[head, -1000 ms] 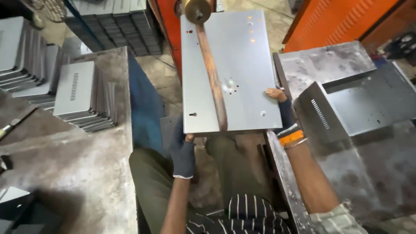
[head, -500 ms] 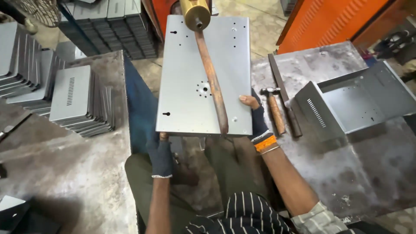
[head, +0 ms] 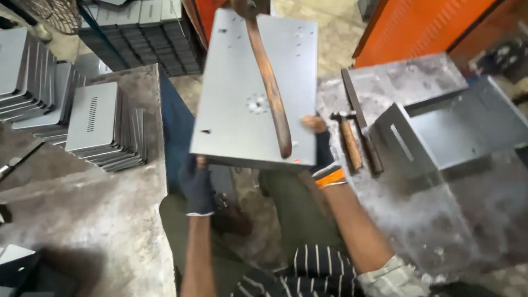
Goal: Assembling metal enclosure cases using a spot welding machine and adjusting them with a hammer.
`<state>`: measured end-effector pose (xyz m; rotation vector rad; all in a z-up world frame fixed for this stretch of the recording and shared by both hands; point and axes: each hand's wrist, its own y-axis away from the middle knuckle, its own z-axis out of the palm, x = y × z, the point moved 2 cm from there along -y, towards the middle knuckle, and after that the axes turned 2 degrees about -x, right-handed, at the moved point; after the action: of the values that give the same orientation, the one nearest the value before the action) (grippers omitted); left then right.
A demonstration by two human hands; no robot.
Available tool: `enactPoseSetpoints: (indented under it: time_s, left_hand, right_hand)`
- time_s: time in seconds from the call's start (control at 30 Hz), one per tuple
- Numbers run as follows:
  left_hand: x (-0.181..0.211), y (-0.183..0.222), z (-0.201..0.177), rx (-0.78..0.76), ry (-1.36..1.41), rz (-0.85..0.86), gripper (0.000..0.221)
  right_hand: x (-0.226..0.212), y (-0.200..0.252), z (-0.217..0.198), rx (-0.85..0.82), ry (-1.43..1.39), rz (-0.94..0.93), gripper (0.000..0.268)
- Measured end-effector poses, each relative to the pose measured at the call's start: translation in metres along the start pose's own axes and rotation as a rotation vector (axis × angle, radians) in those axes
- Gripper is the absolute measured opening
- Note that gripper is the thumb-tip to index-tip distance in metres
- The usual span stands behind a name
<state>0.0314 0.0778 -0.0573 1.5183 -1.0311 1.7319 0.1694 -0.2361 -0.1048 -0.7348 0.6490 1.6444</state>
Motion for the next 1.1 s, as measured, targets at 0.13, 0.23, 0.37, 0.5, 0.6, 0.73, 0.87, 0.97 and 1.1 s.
enactPoseSetpoints:
  time_s: [0.13,0.23,0.37,0.5,0.6,0.73,0.87,0.97,1.1]
  left_hand:
    - [0.029,0.048,0.080,-0.052,0.147,0.163,0.061]
    - [-0.002,0.069,0.134,0.167,0.127,0.153,0.081]
    - [0.003,0.064,0.141,0.303,0.273,-0.087,0.088]
    - [0.048,0.034,0.115,0.151,0.023,0.069,0.086]
    - [0.054,0.008,0.111,-0.084,-0.112,0.134,0.079]
    - [0.058,-0.012,0.116,-0.198,-0.164,0.149,0.075]
    - [0.063,-0.004,0.107,-0.377,0.091,0.184,0.082]
    - [0.075,0.005,0.106,-0.478,0.227,0.122,0.089]
    - [0.079,0.021,0.106,-0.520,0.183,0.071,0.091]
  right_hand:
    - [0.004,0.045,-0.033,0.092,0.179,-0.032,0.043]
    - [-0.007,0.060,-0.040,0.127,0.332,-0.061,0.051]
    - [-0.023,0.063,-0.053,0.185,0.532,-0.083,0.063]
    - [-0.082,0.066,0.027,0.178,1.222,-0.579,0.056]
    - [-0.126,0.045,0.096,-0.129,1.326,-0.634,0.038]
    - [-0.113,-0.016,0.103,-0.387,1.489,-0.247,0.037]
    - [-0.122,-0.008,0.126,-0.361,1.832,-0.275,0.046]
    - [-0.152,0.010,0.152,-0.340,1.844,-0.463,0.045]
    - [-0.167,0.032,0.159,-0.349,1.936,-0.678,0.045]
